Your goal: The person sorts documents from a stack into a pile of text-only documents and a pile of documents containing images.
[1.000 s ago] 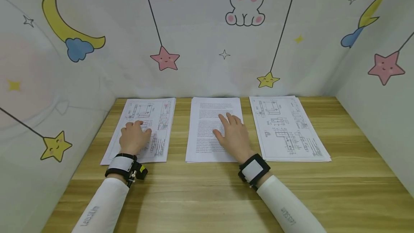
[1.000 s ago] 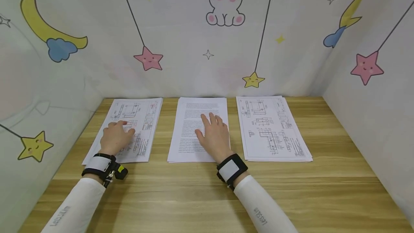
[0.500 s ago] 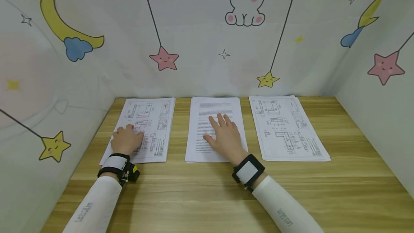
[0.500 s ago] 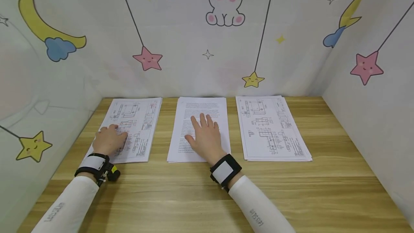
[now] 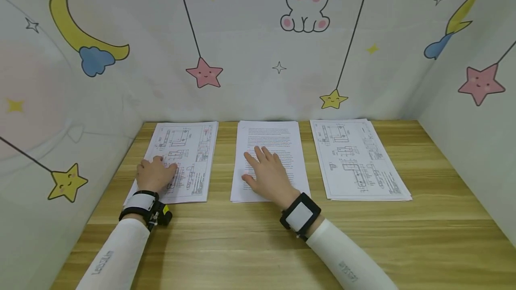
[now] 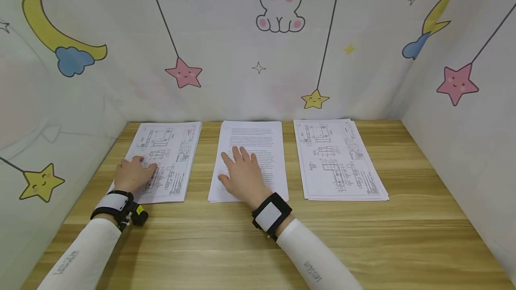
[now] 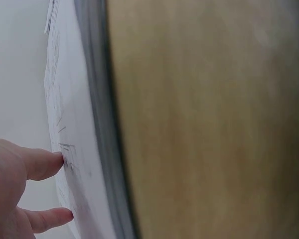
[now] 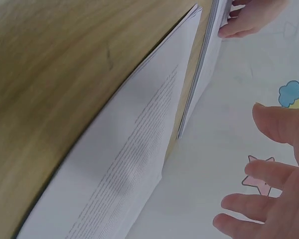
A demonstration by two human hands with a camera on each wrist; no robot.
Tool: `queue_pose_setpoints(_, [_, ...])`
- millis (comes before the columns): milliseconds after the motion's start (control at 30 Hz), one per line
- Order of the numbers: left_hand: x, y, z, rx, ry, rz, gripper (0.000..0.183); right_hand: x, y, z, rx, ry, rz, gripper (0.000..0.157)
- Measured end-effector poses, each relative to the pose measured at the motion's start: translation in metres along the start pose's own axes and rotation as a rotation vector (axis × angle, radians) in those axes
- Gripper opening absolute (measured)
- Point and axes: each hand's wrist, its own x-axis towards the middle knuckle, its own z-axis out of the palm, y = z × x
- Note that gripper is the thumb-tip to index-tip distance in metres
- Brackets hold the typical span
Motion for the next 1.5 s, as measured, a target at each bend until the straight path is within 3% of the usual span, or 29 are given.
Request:
queue_pose_setpoints(233, [-0.001, -0.001, 0.000, -0.004, -0.049, -0.021, 0.072, 0.005, -0.024, 0.003, 0.039, -0.215, -0.124, 0.057])
queue_pose_setpoints(467, [-0.003, 0.001, 0.000, 0.051, -0.130, 0.030, 0.080, 0.010, -0.045, 0.013, 0.119, -0.332, -0.177, 0.057])
queue_pose_setpoints(1133, [-0.020, 0.021, 0.009, 0.078, -0.186, 0.111, 0.082, 0.013, -0.060, 0.039, 0.107, -0.373, -0.224, 0.059])
queue_pose_setpoints(1300, [-0.021, 0.025, 0.005, 0.058, -0.147, 0.127, 0.078, 0.013, -0.060, 0.040, 0.087, -0.358, -0.232, 0.059])
queue_pose_setpoints(1500, [-0.014, 0.016, -0.003, 0.024, -0.113, 0.087, 0.078, 0.012, -0.061, 0.044, 0.074, -0.410, -0.226, 0.061])
